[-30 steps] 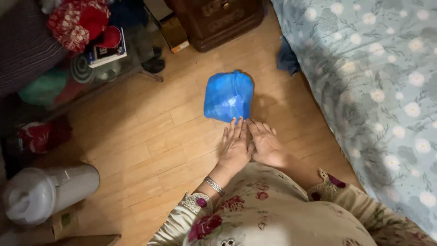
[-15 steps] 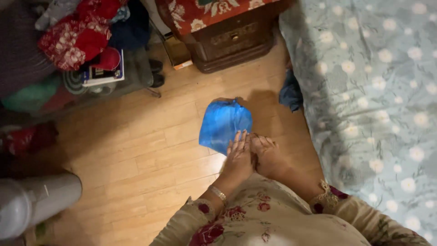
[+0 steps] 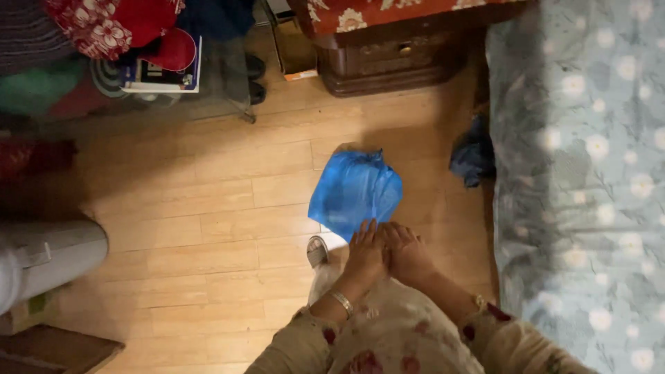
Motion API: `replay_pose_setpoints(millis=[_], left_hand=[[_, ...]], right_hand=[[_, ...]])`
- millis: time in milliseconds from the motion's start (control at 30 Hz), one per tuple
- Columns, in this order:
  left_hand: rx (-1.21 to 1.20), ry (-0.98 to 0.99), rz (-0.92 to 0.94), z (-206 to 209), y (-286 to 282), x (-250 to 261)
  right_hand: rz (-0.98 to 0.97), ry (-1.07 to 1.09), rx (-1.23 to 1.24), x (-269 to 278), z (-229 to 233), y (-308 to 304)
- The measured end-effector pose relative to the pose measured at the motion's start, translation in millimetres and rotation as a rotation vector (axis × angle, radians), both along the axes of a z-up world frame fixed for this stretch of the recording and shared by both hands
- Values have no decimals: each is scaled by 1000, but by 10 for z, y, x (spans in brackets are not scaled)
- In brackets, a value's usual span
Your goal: The recorder sorts through various items on a bedside table, puts objects into a blue plastic bag, and then examines ceramic plates.
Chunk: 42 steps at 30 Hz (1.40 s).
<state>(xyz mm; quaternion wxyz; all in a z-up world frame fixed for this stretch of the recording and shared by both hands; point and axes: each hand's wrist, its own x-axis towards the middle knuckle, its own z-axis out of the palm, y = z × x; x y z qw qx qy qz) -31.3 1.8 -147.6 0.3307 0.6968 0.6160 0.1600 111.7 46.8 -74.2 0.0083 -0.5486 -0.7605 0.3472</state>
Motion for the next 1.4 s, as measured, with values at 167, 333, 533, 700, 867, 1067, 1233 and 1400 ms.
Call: replay_pose_setpoints(millis=[167, 333, 533, 700, 867, 1067, 1233, 1400], left_hand=[[-64, 97, -24, -400, 387, -243], [-112, 27, 38, -1238, 810, -479], [-109, 98, 54, -2234, 1400, -590], [-164, 209, 6, -2876, 1881, -557], [-145, 236, 11, -3495, 2124, -504], [-109, 319, -12, -3769, 2185, -604], [161, 310, 104, -3686, 2019, -704], [198, 299, 49, -3483, 1640, -863]], right_hand=[[39, -29, 39, -197, -1169, 192], [-78, -92, 69, -355, -1965, 539], [-224, -134, 145, -211, -2886, 1046], [-307, -183, 39, -126, -3335, 1448], [-339, -197, 3, 88, -4131, 1609], [-461, -196, -375, -103, -3993, 1840], [-412, -208, -226, -42, -4724, 1443], [-409, -7, 76, -340, -4547, 959]])
